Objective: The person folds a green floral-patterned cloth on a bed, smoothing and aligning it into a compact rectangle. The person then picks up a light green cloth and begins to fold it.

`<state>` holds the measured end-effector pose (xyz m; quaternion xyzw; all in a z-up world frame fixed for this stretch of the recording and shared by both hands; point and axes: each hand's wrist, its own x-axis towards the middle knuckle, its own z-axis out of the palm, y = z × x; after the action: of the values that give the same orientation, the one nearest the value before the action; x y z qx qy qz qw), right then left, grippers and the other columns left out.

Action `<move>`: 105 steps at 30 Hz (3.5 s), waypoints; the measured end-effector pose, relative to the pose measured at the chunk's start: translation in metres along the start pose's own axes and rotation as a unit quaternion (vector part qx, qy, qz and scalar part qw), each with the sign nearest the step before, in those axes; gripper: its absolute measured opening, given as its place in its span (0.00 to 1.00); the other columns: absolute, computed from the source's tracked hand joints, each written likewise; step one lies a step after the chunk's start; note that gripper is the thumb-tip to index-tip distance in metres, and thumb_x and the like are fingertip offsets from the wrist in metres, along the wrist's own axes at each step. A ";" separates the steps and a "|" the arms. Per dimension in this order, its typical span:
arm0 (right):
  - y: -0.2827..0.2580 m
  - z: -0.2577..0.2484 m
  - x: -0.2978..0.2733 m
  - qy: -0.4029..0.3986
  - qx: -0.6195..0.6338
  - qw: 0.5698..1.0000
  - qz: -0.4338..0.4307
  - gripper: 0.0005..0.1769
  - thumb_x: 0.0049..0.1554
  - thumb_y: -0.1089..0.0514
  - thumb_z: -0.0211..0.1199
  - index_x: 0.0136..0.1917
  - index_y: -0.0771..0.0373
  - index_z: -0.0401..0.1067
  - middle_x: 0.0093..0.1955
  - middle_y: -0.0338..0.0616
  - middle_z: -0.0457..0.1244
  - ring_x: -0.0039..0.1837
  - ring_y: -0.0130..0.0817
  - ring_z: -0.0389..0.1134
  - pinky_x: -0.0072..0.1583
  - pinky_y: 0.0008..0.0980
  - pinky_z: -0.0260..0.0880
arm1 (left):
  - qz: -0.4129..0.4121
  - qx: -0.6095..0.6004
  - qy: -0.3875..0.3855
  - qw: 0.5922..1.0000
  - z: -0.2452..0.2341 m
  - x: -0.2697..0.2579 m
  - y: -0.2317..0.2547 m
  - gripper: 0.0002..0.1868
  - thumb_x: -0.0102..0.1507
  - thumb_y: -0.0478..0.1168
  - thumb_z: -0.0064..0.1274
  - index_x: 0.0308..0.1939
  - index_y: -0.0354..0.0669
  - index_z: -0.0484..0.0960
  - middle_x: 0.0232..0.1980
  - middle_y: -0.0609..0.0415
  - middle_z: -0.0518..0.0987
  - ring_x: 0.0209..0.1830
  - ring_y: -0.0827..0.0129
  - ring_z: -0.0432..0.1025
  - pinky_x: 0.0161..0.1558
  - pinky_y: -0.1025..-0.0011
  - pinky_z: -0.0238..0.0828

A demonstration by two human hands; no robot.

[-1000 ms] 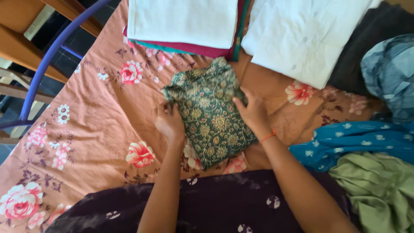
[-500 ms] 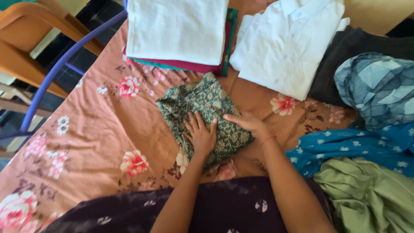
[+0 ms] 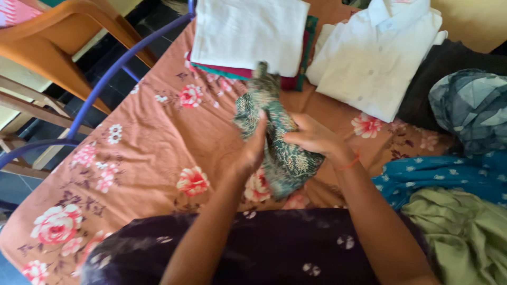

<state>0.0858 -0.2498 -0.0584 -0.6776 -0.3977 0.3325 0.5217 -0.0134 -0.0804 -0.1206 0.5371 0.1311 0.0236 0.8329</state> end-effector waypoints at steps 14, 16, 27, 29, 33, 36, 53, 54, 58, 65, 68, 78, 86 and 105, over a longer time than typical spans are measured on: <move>-0.026 0.275 0.032 0.071 -0.308 0.944 -0.097 0.31 0.56 0.48 0.66 0.67 0.68 0.67 0.73 0.66 0.58 0.63 0.61 0.68 0.57 0.52 0.68 | -0.216 -0.126 0.119 0.961 -0.257 -0.032 -0.016 0.09 0.64 0.35 0.52 0.46 0.36 0.80 0.38 0.47 0.82 0.32 0.59 0.78 0.37 0.62 0.80; -0.002 0.256 0.024 0.249 -0.222 0.940 -0.076 0.21 0.66 0.46 0.65 0.67 0.57 0.75 0.69 0.50 0.70 0.74 0.47 0.71 0.74 0.40 0.68 | -0.228 -0.133 0.107 0.959 -0.254 -0.026 -0.011 0.12 0.63 0.34 0.49 0.48 0.32 0.80 0.41 0.44 0.83 0.36 0.56 0.80 0.42 0.59 0.82; 0.149 0.138 0.032 0.158 0.483 0.837 0.202 0.35 0.59 0.39 0.58 0.73 0.59 0.65 0.71 0.45 0.64 0.70 0.44 0.63 0.68 0.47 0.63 | -0.215 -0.077 0.027 0.973 -0.197 -0.056 0.056 0.25 0.60 0.36 0.56 0.61 0.32 0.76 0.54 0.42 0.83 0.52 0.54 0.79 0.57 0.57 0.77; 0.168 0.140 0.027 0.143 0.558 0.792 0.203 0.37 0.57 0.36 0.57 0.72 0.59 0.66 0.70 0.47 0.65 0.68 0.46 0.65 0.66 0.52 0.63 | -0.195 -0.110 -0.017 0.974 -0.196 -0.061 0.060 0.27 0.59 0.37 0.57 0.61 0.28 0.76 0.54 0.40 0.84 0.52 0.54 0.80 0.57 0.56 0.77; 0.173 0.135 0.025 0.133 0.445 0.865 0.189 0.30 0.58 0.52 0.64 0.70 0.63 0.66 0.63 0.50 0.67 0.60 0.45 0.70 0.62 0.50 0.72 | -0.166 -0.054 0.060 0.983 -0.209 -0.056 0.058 0.25 0.58 0.37 0.59 0.59 0.29 0.80 0.53 0.43 0.85 0.48 0.58 0.81 0.55 0.61 0.78; 0.148 0.130 0.021 0.147 0.391 0.895 0.156 0.28 0.58 0.56 0.67 0.68 0.71 0.68 0.55 0.56 0.70 0.51 0.45 0.73 0.53 0.47 0.75 | -0.185 -0.100 0.050 0.976 -0.217 -0.044 0.044 0.19 0.60 0.38 0.57 0.52 0.30 0.80 0.46 0.41 0.83 0.39 0.54 0.80 0.47 0.52 0.81; 0.064 -0.095 0.244 0.297 0.305 0.905 -0.010 0.33 0.56 0.55 0.68 0.70 0.74 0.67 0.58 0.50 0.68 0.54 0.40 0.71 0.56 0.36 0.74 | 0.280 0.467 0.287 0.789 -0.150 0.274 0.226 0.40 0.54 0.44 0.70 0.64 0.31 0.68 0.60 0.40 0.77 0.61 0.49 0.72 0.62 0.59 0.69; 0.073 -0.103 0.260 0.317 0.267 0.909 -0.036 0.34 0.57 0.55 0.68 0.71 0.72 0.64 0.61 0.51 0.67 0.58 0.39 0.69 0.58 0.36 0.72 | 0.301 0.525 0.325 0.726 -0.147 0.276 0.215 0.45 0.57 0.46 0.68 0.70 0.30 0.62 0.66 0.35 0.71 0.66 0.43 0.67 0.66 0.54 0.65; 0.109 -0.097 0.292 0.468 -0.138 0.865 -0.115 0.38 0.62 0.51 0.65 0.77 0.71 0.55 0.71 0.60 0.60 0.71 0.49 0.61 0.70 0.42 0.63 | 0.128 0.684 0.199 0.690 -0.128 0.265 0.138 0.46 0.67 0.60 0.51 0.81 0.50 0.47 0.83 0.46 0.46 0.82 0.41 0.38 0.73 0.33 0.34; 0.127 -0.054 0.314 0.368 -0.571 0.730 -0.077 0.33 0.73 0.43 0.49 0.86 0.50 0.50 0.88 0.50 0.37 0.87 0.63 0.37 0.80 0.69 0.35 | 0.124 0.757 0.157 0.623 -0.144 0.258 0.083 0.41 0.69 0.67 0.33 0.83 0.60 0.47 0.86 0.52 0.38 0.85 0.47 0.30 0.76 0.32 0.23; 0.134 -0.059 0.333 0.315 -0.519 0.794 -0.025 0.33 0.72 0.39 0.43 0.86 0.46 0.48 0.88 0.46 0.37 0.86 0.64 0.36 0.79 0.68 0.35 | 0.103 0.756 0.157 0.627 -0.146 0.267 0.080 0.41 0.69 0.66 0.34 0.82 0.59 0.48 0.86 0.53 0.39 0.84 0.47 0.31 0.74 0.30 0.23; 0.155 -0.060 0.349 0.337 -0.528 0.779 -0.011 0.33 0.70 0.37 0.44 0.84 0.44 0.50 0.87 0.45 0.39 0.84 0.64 0.42 0.77 0.68 0.42 | 0.120 0.754 0.184 0.618 -0.155 0.282 0.064 0.40 0.68 0.66 0.33 0.82 0.58 0.53 0.85 0.51 0.44 0.84 0.44 0.35 0.72 0.27 0.25; 0.138 -0.008 0.295 0.452 -0.498 0.740 -0.026 0.31 0.70 0.42 0.46 0.82 0.52 0.56 0.84 0.48 0.49 0.83 0.55 0.50 0.79 0.66 0.46 | 0.087 0.767 0.171 0.613 -0.155 0.283 0.066 0.42 0.67 0.69 0.29 0.81 0.60 0.49 0.85 0.54 0.40 0.83 0.44 0.34 0.72 0.30 0.22; 0.095 0.046 0.140 0.294 -0.443 0.846 0.026 0.39 0.63 0.42 0.56 0.81 0.57 0.53 0.86 0.59 0.38 0.85 0.63 0.38 0.75 0.72 0.42 | 0.190 0.714 0.250 0.626 -0.130 0.234 0.043 0.40 0.71 0.65 0.34 0.82 0.50 0.53 0.85 0.41 0.43 0.83 0.36 0.34 0.70 0.25 0.23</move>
<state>0.1285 -0.1190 -0.1666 -0.9127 -0.3135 -0.0804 0.2493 0.1854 0.0953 -0.1771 0.9498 0.2046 0.2140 0.1010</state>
